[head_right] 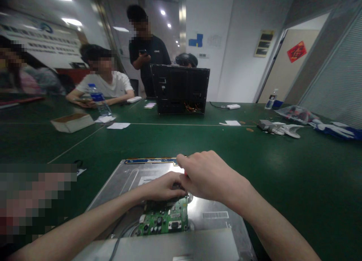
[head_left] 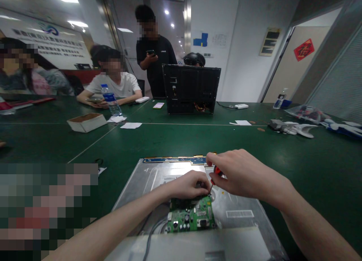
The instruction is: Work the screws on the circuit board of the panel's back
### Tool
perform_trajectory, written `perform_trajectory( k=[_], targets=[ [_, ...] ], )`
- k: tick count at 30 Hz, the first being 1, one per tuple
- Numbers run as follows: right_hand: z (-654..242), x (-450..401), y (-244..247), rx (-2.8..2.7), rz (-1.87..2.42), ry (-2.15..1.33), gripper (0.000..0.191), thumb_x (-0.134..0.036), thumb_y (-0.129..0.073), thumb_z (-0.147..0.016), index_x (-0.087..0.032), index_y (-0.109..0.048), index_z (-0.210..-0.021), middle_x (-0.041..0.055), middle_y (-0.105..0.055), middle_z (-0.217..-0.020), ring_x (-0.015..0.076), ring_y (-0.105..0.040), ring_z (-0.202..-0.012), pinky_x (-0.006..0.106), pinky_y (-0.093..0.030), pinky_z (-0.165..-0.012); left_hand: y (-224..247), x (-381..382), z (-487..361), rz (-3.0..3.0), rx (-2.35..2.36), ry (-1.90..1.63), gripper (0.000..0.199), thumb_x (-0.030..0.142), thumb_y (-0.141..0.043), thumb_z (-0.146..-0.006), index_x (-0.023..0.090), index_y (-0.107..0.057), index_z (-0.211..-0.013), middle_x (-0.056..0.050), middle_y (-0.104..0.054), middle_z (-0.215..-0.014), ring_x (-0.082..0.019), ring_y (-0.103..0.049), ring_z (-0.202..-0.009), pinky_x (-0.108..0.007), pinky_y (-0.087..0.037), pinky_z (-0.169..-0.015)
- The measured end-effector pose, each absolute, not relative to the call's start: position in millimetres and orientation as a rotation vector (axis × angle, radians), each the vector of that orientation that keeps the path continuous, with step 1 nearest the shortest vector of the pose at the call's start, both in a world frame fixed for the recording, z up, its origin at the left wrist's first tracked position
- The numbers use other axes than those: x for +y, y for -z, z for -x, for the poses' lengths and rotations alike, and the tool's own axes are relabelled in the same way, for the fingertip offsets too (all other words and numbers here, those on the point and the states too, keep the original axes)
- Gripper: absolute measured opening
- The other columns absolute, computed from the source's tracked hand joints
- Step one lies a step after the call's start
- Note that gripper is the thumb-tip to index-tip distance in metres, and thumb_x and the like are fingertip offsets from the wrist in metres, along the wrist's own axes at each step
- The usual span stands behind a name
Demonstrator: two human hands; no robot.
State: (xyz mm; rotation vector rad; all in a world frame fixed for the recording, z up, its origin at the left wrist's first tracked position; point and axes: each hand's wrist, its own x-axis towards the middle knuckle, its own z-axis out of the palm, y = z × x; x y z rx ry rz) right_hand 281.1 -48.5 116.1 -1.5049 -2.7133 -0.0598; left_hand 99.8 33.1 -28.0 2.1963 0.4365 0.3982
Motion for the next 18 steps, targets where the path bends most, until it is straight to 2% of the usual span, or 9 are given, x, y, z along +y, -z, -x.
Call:
perform_trajectory(
  k=[3,6,9,13,16,18],
  targets=[
    [-281.9,-50.3,-117.3,-2.724,1.485,0.008,0.012,-0.026,-0.061,-0.092,-0.018,-0.062,-0.101,0.0057,-0.075,-0.086,0.0200,-0.068,-0.071,0.028,-0.028,-0.054,28.0,33.3,-99.8,-2.209,0.438,-0.405,0.008,0.011,-0.066,-0.084,0.016,-0.072,-0.086,-0.001,-0.070,-0.085,-0.019,-0.063,-0.081,-0.025,-0.047,-0.075],
    [-282.1,-49.9,-117.6,-2.715,1.508,0.021,0.013,-0.031,-0.061,-0.096,-0.021,-0.064,-0.103,0.0048,-0.076,-0.085,0.0208,-0.069,-0.074,0.028,-0.029,-0.055,28.9,33.6,-99.8,-2.219,0.430,-0.397,0.008,0.009,-0.065,-0.084,0.015,-0.071,-0.086,-0.002,-0.070,-0.084,-0.019,-0.063,-0.079,-0.024,-0.046,-0.073],
    [-280.8,-47.7,-117.3,-2.716,1.558,0.069,0.015,-0.035,-0.059,-0.099,-0.022,-0.067,-0.097,0.0047,-0.076,-0.083,0.0208,-0.070,-0.072,0.028,-0.027,-0.054,29.8,33.7,-99.8,-2.171,0.433,-0.395,0.010,0.008,-0.065,-0.082,0.016,-0.070,-0.088,-0.001,-0.070,-0.083,-0.018,-0.064,-0.077,-0.024,-0.046,-0.071],
    [-278.8,-46.5,-117.0,-2.744,1.548,0.091,0.018,-0.028,-0.056,-0.098,-0.020,-0.065,-0.085,0.0049,-0.074,-0.079,0.0197,-0.067,-0.066,0.030,-0.021,-0.053,29.9,33.5,-99.1,-2.163,0.447,-0.402,0.008,0.010,-0.066,-0.083,0.016,-0.070,-0.087,-0.002,-0.071,-0.085,-0.018,-0.065,-0.079,-0.024,-0.048,-0.073],
    [-279.1,-48.4,-117.3,-2.734,1.517,0.085,0.008,-0.024,-0.058,-0.095,-0.019,-0.063,-0.092,0.0049,-0.074,-0.080,0.0185,-0.065,-0.065,0.029,-0.021,-0.053,29.5,33.5,-98.4,-2.188,0.442,-0.399,0.008,0.012,-0.066,-0.084,0.015,-0.072,-0.088,-0.003,-0.072,-0.088,-0.020,-0.065,-0.082,-0.026,-0.048,-0.076],
    [-280.0,-50.2,-117.9,-2.742,1.498,0.038,0.009,-0.022,-0.059,-0.091,-0.018,-0.061,-0.099,0.0049,-0.074,-0.083,0.0179,-0.065,-0.066,0.029,-0.023,-0.053,29.3,33.5,-98.2,-2.203,0.447,-0.406,0.008,0.016,-0.066,-0.085,0.016,-0.073,-0.089,-0.003,-0.073,-0.088,-0.020,-0.065,-0.083,-0.026,-0.048,-0.076]
  ],
)
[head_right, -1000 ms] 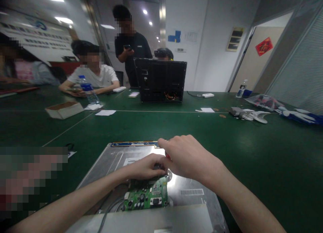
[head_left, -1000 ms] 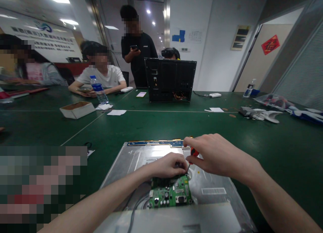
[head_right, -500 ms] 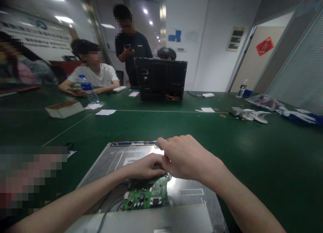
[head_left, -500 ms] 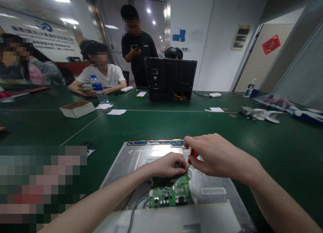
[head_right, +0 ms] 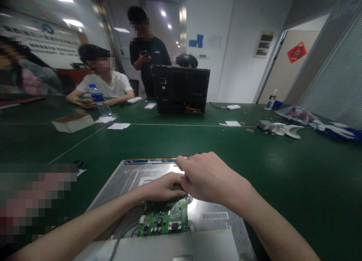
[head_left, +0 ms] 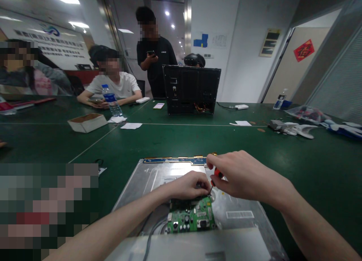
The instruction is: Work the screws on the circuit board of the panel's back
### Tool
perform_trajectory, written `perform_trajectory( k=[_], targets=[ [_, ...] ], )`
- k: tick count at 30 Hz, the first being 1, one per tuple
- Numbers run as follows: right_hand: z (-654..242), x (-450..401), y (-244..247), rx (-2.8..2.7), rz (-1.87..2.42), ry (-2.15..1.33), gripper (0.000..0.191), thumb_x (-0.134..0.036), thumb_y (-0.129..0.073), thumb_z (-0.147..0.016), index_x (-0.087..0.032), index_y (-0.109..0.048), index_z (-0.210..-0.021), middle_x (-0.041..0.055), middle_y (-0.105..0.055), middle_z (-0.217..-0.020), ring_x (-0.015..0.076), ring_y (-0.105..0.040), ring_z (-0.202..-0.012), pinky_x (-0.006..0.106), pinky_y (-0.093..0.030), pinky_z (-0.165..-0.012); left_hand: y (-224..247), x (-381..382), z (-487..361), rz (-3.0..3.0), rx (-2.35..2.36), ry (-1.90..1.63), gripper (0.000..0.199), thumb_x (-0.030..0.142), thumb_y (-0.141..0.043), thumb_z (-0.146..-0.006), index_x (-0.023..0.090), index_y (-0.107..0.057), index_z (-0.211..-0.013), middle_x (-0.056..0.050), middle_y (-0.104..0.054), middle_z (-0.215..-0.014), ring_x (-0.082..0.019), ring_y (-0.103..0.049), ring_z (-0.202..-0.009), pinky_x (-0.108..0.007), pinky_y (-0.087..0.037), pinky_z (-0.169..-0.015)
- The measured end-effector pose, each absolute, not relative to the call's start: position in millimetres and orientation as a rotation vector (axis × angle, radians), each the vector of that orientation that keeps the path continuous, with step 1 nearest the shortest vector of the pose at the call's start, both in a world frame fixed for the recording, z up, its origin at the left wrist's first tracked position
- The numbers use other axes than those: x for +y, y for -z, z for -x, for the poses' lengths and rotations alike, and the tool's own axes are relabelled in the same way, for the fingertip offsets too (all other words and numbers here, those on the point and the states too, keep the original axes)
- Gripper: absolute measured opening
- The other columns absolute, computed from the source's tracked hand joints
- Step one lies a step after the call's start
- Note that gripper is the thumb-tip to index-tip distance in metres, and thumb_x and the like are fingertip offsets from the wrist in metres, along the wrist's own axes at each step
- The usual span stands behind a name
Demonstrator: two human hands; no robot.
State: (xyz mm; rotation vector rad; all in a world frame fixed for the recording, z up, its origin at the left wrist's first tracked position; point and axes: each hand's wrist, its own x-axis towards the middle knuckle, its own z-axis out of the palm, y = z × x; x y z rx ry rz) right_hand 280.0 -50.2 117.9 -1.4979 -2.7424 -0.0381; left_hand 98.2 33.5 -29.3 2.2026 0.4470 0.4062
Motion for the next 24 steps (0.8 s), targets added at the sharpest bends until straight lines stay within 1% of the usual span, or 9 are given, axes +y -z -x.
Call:
perform_trajectory(
  k=[3,5,8,11,14,17,19,21,24],
  targets=[
    [-281.1,-52.4,-119.0,-2.755,1.480,-0.010,0.013,-0.021,-0.060,-0.089,-0.017,-0.059,-0.101,0.0050,-0.073,-0.083,0.0180,-0.064,-0.067,0.028,-0.025,-0.053,28.8,33.5,-98.4,-2.212,0.442,-0.404,0.008,0.018,-0.066,-0.086,0.016,-0.073,-0.088,-0.002,-0.072,-0.086,-0.020,-0.064,-0.081,-0.026,-0.048,-0.074],
    [-281.5,-53.0,-119.3,-2.754,1.495,0.009,0.013,-0.024,-0.061,-0.090,-0.016,-0.058,-0.100,0.0048,-0.072,-0.080,0.0187,-0.064,-0.065,0.028,-0.024,-0.052,28.1,33.4,-98.6,-2.217,0.435,-0.404,0.008,0.016,-0.065,-0.085,0.016,-0.072,-0.087,-0.002,-0.071,-0.084,-0.019,-0.063,-0.080,-0.025,-0.047,-0.073],
    [-281.6,-52.9,-118.9,-2.734,1.544,0.051,0.019,-0.032,-0.066,-0.091,-0.017,-0.060,-0.099,0.0051,-0.073,-0.078,0.0216,-0.067,-0.066,0.029,-0.022,-0.051,27.1,33.5,-98.8,-2.225,0.434,-0.417,0.005,0.015,-0.066,-0.084,0.016,-0.071,-0.085,0.000,-0.067,-0.080,-0.018,-0.060,-0.075,-0.024,-0.045,-0.070],
    [-281.8,-51.9,-118.4,-2.713,1.565,0.067,0.030,-0.045,-0.070,-0.090,-0.018,-0.062,-0.098,0.0047,-0.073,-0.076,0.0235,-0.069,-0.065,0.028,-0.025,-0.050,26.9,33.9,-98.7,-2.228,0.456,-0.400,0.004,0.017,-0.066,-0.084,0.015,-0.069,-0.083,0.000,-0.065,-0.077,-0.017,-0.059,-0.072,-0.024,-0.043,-0.065],
    [-282.1,-50.5,-118.4,-2.703,1.567,0.082,0.032,-0.051,-0.061,-0.095,-0.019,-0.064,-0.096,0.0049,-0.074,-0.076,0.0230,-0.069,-0.065,0.028,-0.029,-0.051,27.6,33.9,-98.6,-2.201,0.427,-0.379,0.007,0.017,-0.064,-0.087,0.016,-0.070,-0.088,-0.001,-0.069,-0.085,-0.019,-0.062,-0.079,-0.026,-0.046,-0.073],
    [-282.3,-49.7,-118.9,-2.717,1.587,0.109,0.023,-0.039,-0.055,-0.100,-0.020,-0.065,-0.093,0.0058,-0.074,-0.077,0.0223,-0.069,-0.066,0.029,-0.027,-0.051,29.1,33.8,-98.6,-2.174,0.408,-0.382,0.009,0.015,-0.064,-0.087,0.016,-0.072,-0.090,-0.003,-0.072,-0.092,-0.019,-0.064,-0.083,-0.026,-0.048,-0.077],
    [-282.6,-49.9,-119.4,-2.732,1.589,0.101,0.014,-0.029,-0.055,-0.099,-0.020,-0.064,-0.094,0.0056,-0.074,-0.078,0.0219,-0.069,-0.067,0.029,-0.025,-0.052,30.4,33.9,-98.6,-2.187,0.434,-0.393,0.008,0.014,-0.066,-0.085,0.016,-0.073,-0.089,-0.003,-0.073,-0.090,-0.019,-0.064,-0.082,-0.025,-0.048,-0.075],
    [-283.1,-50.5,-119.8,-2.740,1.557,0.054,0.008,-0.024,-0.056,-0.095,-0.019,-0.063,-0.098,0.0054,-0.074,-0.081,0.0215,-0.069,-0.069,0.029,-0.025,-0.053,31.5,34.1,-98.4,-2.206,0.448,-0.396,0.008,0.014,-0.066,-0.085,0.016,-0.073,-0.089,-0.003,-0.072,-0.089,-0.019,-0.064,-0.082,-0.025,-0.048,-0.074],
    [-284.1,-51.7,-120.2,-2.746,1.483,-0.041,0.013,-0.021,-0.060,-0.090,-0.019,-0.059,-0.103,0.0049,-0.075,-0.086,0.0209,-0.068,-0.071,0.029,-0.028,-0.054,31.7,34.7,-98.1,-2.216,0.443,-0.393,0.009,0.014,-0.066,-0.085,0.016,-0.073,-0.090,-0.002,-0.072,-0.088,-0.019,-0.063,-0.083,-0.025,-0.048,-0.075]
  ],
)
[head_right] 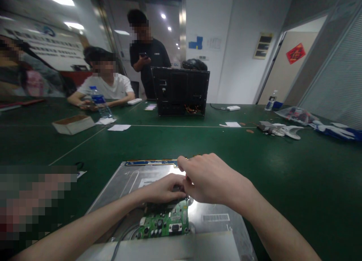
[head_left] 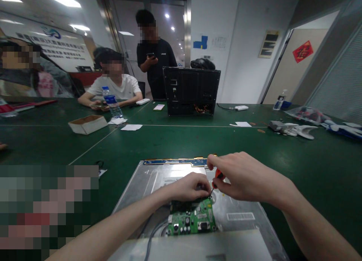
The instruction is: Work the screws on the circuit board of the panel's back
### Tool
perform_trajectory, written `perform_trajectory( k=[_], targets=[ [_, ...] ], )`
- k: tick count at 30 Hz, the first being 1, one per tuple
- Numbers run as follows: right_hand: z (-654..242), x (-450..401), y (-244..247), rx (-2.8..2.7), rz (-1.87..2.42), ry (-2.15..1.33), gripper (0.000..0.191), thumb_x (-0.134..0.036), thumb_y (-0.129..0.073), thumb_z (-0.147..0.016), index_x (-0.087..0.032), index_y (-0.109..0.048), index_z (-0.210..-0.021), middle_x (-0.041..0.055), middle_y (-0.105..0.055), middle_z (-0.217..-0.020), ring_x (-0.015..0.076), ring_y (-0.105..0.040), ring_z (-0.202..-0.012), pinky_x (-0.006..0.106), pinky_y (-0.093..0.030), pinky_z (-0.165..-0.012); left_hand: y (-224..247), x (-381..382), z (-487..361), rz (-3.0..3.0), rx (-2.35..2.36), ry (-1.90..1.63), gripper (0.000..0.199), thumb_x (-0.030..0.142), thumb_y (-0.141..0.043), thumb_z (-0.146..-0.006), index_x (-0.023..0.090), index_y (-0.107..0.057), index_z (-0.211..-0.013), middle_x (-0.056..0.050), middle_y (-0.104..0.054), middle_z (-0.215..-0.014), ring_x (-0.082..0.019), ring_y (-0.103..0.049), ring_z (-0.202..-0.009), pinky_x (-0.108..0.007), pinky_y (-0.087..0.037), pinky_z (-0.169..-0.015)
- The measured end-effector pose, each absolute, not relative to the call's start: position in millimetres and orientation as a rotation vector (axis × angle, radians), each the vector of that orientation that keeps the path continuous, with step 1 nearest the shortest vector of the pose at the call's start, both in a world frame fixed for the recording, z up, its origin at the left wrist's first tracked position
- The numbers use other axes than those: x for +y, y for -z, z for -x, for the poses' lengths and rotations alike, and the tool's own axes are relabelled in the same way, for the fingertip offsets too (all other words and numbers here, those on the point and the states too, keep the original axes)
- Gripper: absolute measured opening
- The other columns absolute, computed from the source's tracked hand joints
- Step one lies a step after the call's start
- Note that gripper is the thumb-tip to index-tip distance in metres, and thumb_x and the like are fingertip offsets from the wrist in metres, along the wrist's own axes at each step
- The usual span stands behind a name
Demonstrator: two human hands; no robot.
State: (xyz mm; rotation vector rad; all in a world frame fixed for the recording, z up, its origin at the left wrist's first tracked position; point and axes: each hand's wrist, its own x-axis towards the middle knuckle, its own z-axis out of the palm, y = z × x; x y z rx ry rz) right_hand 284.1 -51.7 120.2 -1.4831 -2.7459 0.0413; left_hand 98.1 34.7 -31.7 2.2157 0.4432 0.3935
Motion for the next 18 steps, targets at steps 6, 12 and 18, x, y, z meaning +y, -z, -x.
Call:
perform_trajectory(
  k=[6,12,18],
  targets=[
    [-283.7,-51.1,-119.9,-2.726,1.524,-0.032,0.017,-0.029,-0.065,-0.091,-0.019,-0.060,-0.105,0.0043,-0.075,-0.083,0.0235,-0.070,-0.072,0.029,-0.027,-0.053,28.7,34.7,-97.9,-2.227,0.442,-0.395,0.007,0.015,-0.067,-0.084,0.016,-0.072,-0.087,-0.002,-0.069,-0.084,-0.019,-0.062,-0.078,-0.025,-0.047,-0.071],
    [-281.6,-48.8,-120.3,-2.724,1.592,0.052,0.016,-0.033,-0.058,-0.098,-0.020,-0.067,-0.093,0.0055,-0.075,-0.079,0.0214,-0.068,-0.068,0.028,-0.025,-0.053,27.8,33.1,-98.3,-2.152,0.414,-0.407,0.011,0.010,-0.064,-0.083,0.015,-0.071,-0.090,-0.002,-0.069,-0.086,-0.018,-0.063,-0.079,-0.024,-0.047,-0.073],
    [-282.6,-49.1,-117.2,-2.714,1.531,0.015,0.011,-0.021,-0.060,-0.090,-0.018,-0.061,-0.101,0.0047,-0.073,-0.081,0.0176,-0.064,-0.065,0.027,-0.022,-0.053,29.6,34.0,-98.1,-2.200,0.426,-0.398,0.007,0.013,-0.067,-0.085,0.015,-0.073,-0.089,-0.003,-0.071,-0.087,-0.019,-0.064,-0.082,-0.025,-0.047,-0.075]
  ],
)
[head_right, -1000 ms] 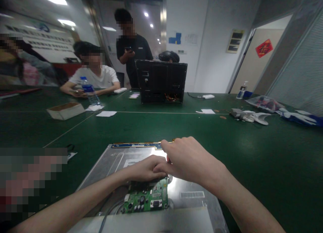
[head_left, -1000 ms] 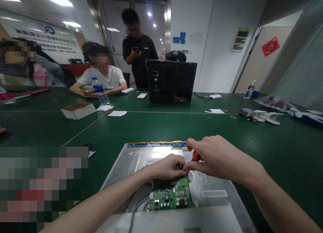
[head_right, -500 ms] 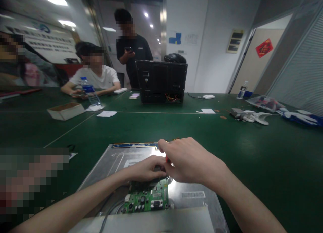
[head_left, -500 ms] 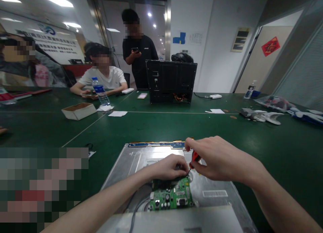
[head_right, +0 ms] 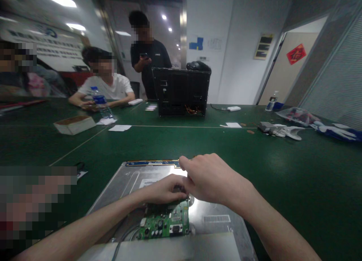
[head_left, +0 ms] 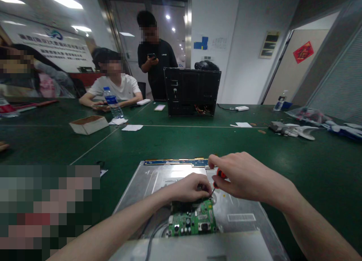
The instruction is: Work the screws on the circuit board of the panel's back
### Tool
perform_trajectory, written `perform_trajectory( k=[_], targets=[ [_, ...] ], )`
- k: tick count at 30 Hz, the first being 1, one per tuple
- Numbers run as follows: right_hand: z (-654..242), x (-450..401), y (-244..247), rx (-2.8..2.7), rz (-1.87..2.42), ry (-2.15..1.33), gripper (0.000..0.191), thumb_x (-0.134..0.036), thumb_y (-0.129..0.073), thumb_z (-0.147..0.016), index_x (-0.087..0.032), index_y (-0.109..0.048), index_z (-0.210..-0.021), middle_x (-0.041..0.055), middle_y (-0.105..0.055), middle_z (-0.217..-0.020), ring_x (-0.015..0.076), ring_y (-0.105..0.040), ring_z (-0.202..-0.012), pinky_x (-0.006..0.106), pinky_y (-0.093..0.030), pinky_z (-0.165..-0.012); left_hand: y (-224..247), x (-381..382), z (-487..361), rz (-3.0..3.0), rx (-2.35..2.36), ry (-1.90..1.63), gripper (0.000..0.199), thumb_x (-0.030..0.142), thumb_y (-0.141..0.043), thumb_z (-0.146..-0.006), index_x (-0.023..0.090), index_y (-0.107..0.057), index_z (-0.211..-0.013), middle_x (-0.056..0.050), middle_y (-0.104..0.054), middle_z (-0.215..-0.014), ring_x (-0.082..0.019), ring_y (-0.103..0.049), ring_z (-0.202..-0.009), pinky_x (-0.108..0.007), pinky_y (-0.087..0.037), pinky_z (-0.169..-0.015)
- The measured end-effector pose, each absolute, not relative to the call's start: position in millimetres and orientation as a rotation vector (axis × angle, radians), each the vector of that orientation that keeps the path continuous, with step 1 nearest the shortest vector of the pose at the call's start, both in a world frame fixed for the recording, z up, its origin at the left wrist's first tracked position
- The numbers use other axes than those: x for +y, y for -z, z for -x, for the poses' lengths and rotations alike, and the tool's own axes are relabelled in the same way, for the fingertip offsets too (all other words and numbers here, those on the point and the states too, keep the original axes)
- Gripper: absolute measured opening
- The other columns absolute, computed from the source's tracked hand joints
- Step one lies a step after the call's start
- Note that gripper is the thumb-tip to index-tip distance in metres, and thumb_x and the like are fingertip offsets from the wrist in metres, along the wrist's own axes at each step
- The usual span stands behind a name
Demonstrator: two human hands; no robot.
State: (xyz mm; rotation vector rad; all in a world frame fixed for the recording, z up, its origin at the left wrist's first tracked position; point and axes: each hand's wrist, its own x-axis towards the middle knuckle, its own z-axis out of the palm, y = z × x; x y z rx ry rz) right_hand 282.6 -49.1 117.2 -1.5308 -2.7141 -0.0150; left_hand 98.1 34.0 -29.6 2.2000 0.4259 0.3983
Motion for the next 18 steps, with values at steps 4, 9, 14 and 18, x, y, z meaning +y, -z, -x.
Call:
perform_trajectory(
  k=[4,9,14,18],
  targets=[
    [-283.4,-49.7,-116.1,-2.714,1.510,0.018,0.012,-0.022,-0.060,-0.089,-0.017,-0.059,-0.100,0.0052,-0.073,-0.081,0.0179,-0.064,-0.066,0.027,-0.022,-0.053,28.8,33.6,-97.6,-2.207,0.425,-0.408,0.007,0.014,-0.067,-0.086,0.015,-0.073,-0.089,-0.003,-0.071,-0.087,-0.020,-0.064,-0.083,-0.026,-0.048,-0.076],
    [-281.9,-49.4,-118.9,-2.716,1.594,0.046,0.013,-0.029,-0.063,-0.094,-0.019,-0.061,-0.101,0.0057,-0.075,-0.081,0.0220,-0.069,-0.069,0.027,-0.022,-0.052,27.2,32.9,-97.3,-2.199,0.437,-0.395,0.007,0.014,-0.065,-0.085,0.016,-0.072,-0.088,-0.002,-0.070,-0.085,-0.018,-0.063,-0.079,-0.025,-0.047,-0.073],
    [-281.0,-48.5,-118.5,-2.719,1.577,0.068,0.010,-0.030,-0.060,-0.097,-0.020,-0.060,-0.099,0.0042,-0.074,-0.079,0.0214,-0.068,-0.067,0.028,-0.022,-0.051,28.2,33.1,-97.5,-2.160,0.430,-0.404,0.009,0.011,-0.065,-0.084,0.016,-0.070,-0.088,-0.002,-0.070,-0.087,-0.018,-0.064,-0.079,-0.024,-0.048,-0.074],
    [-282.4,-48.9,-114.7,-2.708,1.512,0.044,0.011,-0.022,-0.061,-0.091,-0.018,-0.056,-0.100,0.0035,-0.072,-0.080,0.0185,-0.065,-0.066,0.028,-0.023,-0.052,28.1,33.0,-97.3,-2.208,0.432,-0.397,0.007,0.012,-0.067,-0.085,0.015,-0.071,-0.089,-0.003,-0.071,-0.089,-0.020,-0.064,-0.084,-0.026,-0.047,-0.076]
  ],
)
